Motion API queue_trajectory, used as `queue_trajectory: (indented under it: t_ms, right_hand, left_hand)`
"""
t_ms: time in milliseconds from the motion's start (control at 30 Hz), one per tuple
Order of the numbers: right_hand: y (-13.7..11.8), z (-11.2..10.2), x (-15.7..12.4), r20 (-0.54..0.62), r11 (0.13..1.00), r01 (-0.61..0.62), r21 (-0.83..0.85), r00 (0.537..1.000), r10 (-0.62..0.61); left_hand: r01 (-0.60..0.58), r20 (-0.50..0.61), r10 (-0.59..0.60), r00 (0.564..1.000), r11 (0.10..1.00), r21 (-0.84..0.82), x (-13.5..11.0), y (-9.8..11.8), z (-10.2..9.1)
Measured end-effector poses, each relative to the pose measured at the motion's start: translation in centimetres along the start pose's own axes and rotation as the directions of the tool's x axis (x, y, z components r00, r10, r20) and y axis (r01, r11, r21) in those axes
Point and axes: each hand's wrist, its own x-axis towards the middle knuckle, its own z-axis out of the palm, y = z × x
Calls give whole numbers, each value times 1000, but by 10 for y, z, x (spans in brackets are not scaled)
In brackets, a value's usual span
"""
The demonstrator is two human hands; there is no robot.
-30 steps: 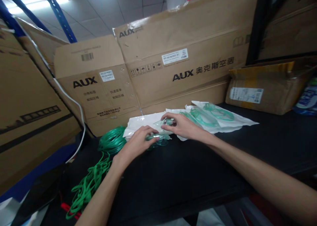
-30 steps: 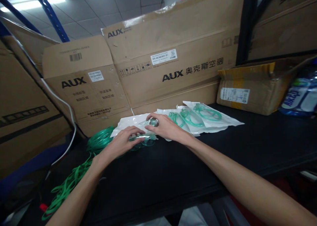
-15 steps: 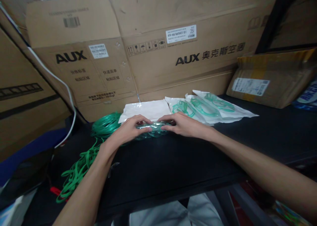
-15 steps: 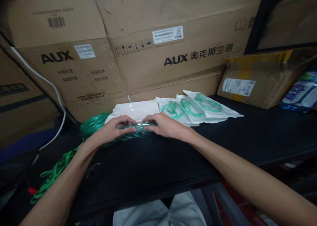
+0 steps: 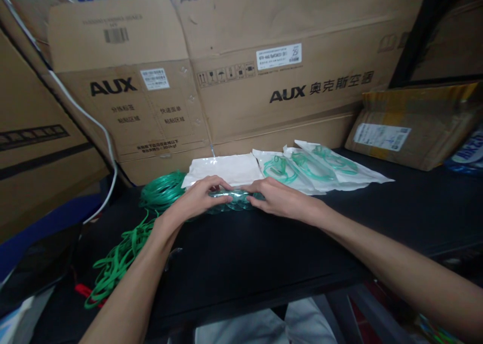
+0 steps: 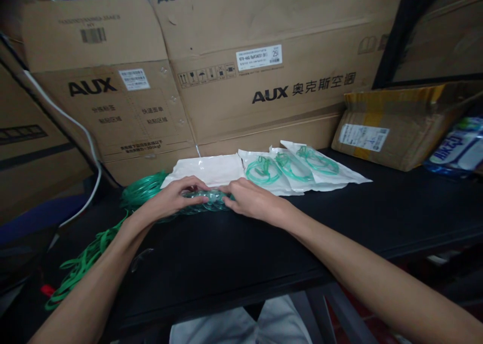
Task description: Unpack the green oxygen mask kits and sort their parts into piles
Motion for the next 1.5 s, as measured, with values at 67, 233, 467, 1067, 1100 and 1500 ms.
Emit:
queue_trajectory:
  t_ms: [67,233,467,1067,1100,1500]
  right_hand:
    - [-2,5,0,-18,999,14,-38,1000,-15]
    - [3,-10,4,-148,982,-82,-168,987,57]
    - [15,-31,-5,-124,882,-336,-332,942,312]
    - [2,-52,-10,-273,742,-551,-381,834,479]
    - [4,-55,-10,-324,736,-573,-361,817,477]
    - [8,-76,-15,-628,842,-499,-205,727,278]
  left_hand:
    - [-8,-17,8,1000,1000,23,0,-1,1]
    - [-37,-47,41,998,996,83,0,-1,3]
    - [-52,-73,64,995,988,145,-1,8,3]
    - [17,-284,-17,959,1000,-1,3,28,6]
    - [40,-293,-49,955,999,-36,5,31,7]
    - [215,-47,-310,950,751,-624,54,84,25]
